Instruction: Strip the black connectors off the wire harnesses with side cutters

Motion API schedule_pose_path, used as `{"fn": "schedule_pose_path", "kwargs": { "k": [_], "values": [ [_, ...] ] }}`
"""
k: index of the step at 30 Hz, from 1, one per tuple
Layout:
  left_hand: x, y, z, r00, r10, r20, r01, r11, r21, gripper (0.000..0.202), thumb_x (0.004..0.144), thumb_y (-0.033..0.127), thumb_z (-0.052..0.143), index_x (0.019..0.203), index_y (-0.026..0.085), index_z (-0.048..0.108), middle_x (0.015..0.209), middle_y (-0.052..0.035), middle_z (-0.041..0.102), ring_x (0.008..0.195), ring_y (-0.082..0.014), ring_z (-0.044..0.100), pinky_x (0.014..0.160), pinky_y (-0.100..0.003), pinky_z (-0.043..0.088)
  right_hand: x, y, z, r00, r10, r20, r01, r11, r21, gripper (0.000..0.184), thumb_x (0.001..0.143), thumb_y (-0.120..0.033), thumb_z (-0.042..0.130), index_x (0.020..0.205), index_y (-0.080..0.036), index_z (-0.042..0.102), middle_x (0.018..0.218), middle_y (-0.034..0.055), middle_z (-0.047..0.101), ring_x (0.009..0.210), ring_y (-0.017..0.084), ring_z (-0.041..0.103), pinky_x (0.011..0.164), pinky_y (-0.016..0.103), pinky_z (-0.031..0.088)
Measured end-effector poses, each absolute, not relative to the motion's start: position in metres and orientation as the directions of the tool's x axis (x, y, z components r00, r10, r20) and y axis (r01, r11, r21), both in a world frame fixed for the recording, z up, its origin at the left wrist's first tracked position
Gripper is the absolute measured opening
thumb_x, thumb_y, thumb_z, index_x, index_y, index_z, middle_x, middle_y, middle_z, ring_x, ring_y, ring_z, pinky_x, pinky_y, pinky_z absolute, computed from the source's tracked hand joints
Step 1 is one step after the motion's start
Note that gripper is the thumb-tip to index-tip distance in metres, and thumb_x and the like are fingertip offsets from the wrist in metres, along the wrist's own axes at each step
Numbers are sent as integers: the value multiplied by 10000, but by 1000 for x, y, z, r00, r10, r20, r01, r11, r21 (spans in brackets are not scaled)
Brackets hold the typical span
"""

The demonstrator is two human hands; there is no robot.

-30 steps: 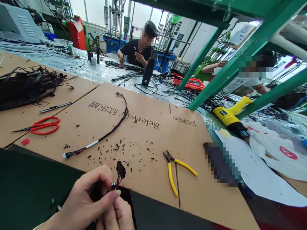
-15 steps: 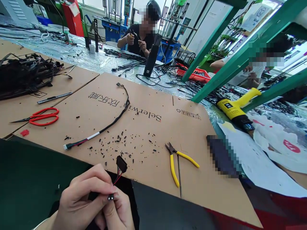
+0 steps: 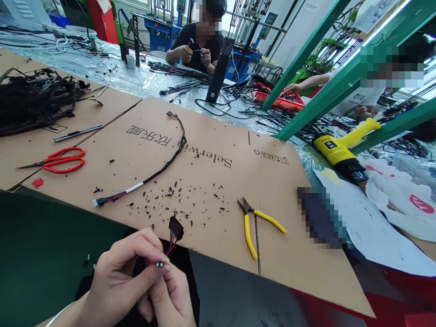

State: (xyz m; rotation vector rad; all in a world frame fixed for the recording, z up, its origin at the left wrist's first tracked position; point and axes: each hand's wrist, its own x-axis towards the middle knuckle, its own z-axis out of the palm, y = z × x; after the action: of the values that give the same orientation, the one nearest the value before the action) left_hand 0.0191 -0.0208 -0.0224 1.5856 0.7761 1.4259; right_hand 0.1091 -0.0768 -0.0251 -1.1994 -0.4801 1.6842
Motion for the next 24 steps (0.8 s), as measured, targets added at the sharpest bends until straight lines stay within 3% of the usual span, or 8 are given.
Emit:
{"fn": "schedule_pose_path", "kwargs": {
  "k": [12, 17, 24],
  "values": [
    [22, -21, -23, 148, 910, 387, -139, -369, 919, 89, 683, 34, 662, 672, 117, 633, 619, 7, 610, 588, -7, 581, 573, -33, 488, 109, -77, -28, -34, 880, -474, -515, -422, -746, 535, 590, -628, 717, 649, -132, 524, 442, -86, 306, 436, 15, 231, 507, 219, 141],
    [23, -22, -23, 137, 917, 374, -144, -355, 924, 70, 687, 44, 662, 666, 106, 636, 607, -2, 614, 578, -14, 584, 566, -39, 493, 108, -78, -28, -26, 871, -491, -516, -432, -739, 532, 596, -620, 718, 711, -140, 519, 446, -94, 298, 434, 16, 229, 495, 214, 129],
    [20, -21, -24, 146, 832, 535, -89, -528, 845, 71, 725, 63, 647, 732, 114, 697, 624, -25, 623, 584, -28, 571, 547, -72, 494, 109, -79, -31, -12, 870, -494, -516, -428, -742, 584, 585, -646, 709, 640, -173, 371, 447, -81, 340, 449, 24, 286, 509, 217, 150]
  ]
}}
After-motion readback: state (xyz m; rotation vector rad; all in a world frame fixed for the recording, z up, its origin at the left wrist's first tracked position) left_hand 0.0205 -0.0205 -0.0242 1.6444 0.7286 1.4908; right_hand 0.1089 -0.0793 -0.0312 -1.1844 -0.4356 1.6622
